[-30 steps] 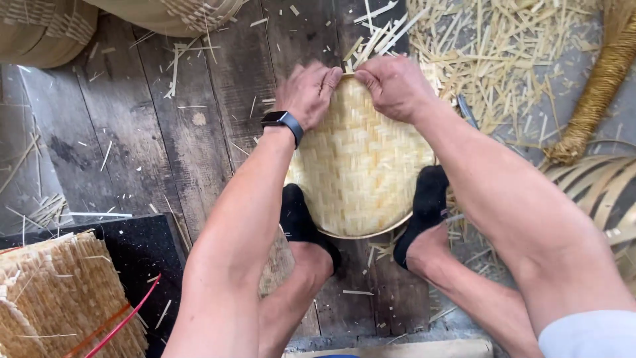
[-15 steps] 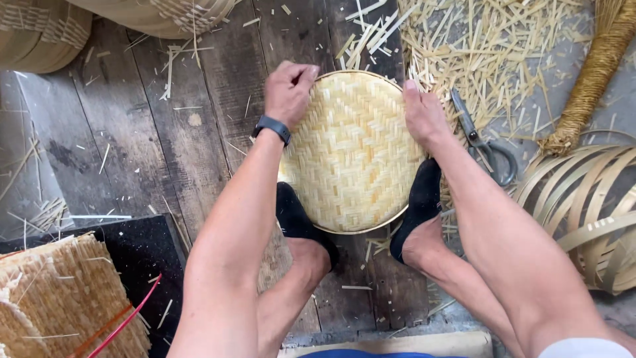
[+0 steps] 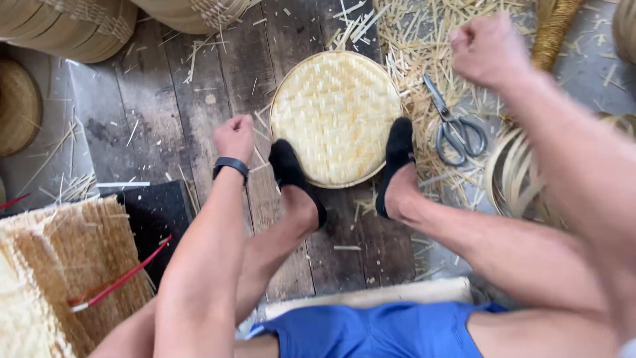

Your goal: Assembling and trimming bamboo sieves or steamers using woven bamboo mats and wooden rings.

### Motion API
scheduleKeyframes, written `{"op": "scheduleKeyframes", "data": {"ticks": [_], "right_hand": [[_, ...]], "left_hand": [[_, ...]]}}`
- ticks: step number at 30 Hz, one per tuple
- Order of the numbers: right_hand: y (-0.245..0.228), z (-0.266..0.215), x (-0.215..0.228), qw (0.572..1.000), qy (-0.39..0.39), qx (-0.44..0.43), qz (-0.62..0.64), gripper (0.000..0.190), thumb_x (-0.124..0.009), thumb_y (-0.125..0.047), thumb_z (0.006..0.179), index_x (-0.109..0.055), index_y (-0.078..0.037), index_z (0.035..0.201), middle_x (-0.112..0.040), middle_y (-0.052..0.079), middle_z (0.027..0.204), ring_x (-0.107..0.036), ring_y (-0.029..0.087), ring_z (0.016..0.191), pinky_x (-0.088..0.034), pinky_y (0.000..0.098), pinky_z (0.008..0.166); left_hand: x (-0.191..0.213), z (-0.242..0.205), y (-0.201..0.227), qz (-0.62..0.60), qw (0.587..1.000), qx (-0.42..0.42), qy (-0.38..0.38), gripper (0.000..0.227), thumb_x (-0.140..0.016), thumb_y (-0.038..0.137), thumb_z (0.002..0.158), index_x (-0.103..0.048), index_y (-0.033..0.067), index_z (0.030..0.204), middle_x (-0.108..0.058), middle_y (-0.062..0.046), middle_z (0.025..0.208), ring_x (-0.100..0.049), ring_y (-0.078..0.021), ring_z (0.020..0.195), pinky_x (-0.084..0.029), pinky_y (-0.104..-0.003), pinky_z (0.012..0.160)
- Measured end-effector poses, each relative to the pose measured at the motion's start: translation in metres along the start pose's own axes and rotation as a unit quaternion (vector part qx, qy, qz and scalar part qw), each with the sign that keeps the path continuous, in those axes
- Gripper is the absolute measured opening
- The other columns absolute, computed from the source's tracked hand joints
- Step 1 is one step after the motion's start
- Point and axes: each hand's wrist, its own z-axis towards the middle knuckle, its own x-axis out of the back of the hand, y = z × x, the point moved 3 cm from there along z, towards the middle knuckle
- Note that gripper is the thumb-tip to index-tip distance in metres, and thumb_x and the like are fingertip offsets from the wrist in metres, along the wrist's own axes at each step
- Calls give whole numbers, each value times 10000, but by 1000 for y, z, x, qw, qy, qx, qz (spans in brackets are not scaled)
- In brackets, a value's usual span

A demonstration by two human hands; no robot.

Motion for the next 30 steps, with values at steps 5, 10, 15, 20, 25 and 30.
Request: {"op": "scheduleKeyframes", "data": {"ticks": [5, 10, 15, 20, 25, 30], "right_hand": [[-59, -103, 111, 976, -117, 7, -185, 392, -489, -351, 1092, -712, -49, 1207, -744, 247, 1065, -720, 348, 913, -571, 488, 858], [-30, -121, 28, 966, -185, 117, -141, 444, -568, -472, 993, -716, -126, 1229, -750, 155, 1123, -706, 301, 1033, -560, 459, 938], [4, -67, -124, 950, -80, -41, 300, 487, -581, -419, 1007, -633, 23, 1204, -718, 150, 1001, -665, 217, 886, -548, 367, 803], [-26, -17, -196, 728, -89, -260, 628, 500, -399, -441, 1074, -633, -14, 1188, -701, 75, 1104, -652, 177, 963, -542, 355, 869], [-22, -23, -192, 719, -8, -327, 613, 558, -360, -452, 1108, -629, 24, 1220, -673, 112, 1158, -624, 201, 1015, -515, 402, 950], [-18, -39, -111, 684, -11, -115, 721, 595, -304, -423, 1082, -503, 19, 1428, -612, 167, 1357, -623, 248, 1227, -450, 404, 1108]], "left_hand": [[75, -49, 34, -32, 997, 76, -11, 254, -769, 252, 907, -786, 51, 1060, -784, -86, 885, -721, -161, 783, -566, -319, 760], [65, -64, 48, -21, 999, 30, 11, 269, -752, 282, 924, -782, 59, 1071, -772, -67, 845, -704, -139, 742, -554, -307, 726], [-44, -32, -6, -245, 889, 375, -95, 434, -627, 413, 986, -718, 16, 1137, -743, -56, 954, -686, -175, 796, -527, -357, 689], [-86, -28, -7, -402, 777, 480, -62, 558, -549, 526, 1006, -680, 25, 1215, -731, -47, 1006, -648, -197, 848, -479, -368, 727], [-74, -36, 4, -427, 752, 503, 24, 524, -534, 445, 1022, -666, -40, 1170, -755, -105, 1117, -708, -236, 1007, -561, -385, 892], [17, -38, 127, -675, 727, 115, -40, 698, -420, 575, 1082, -625, -56, 1299, -690, -217, 1263, -673, -300, 1153, -527, -437, 1061]]}}
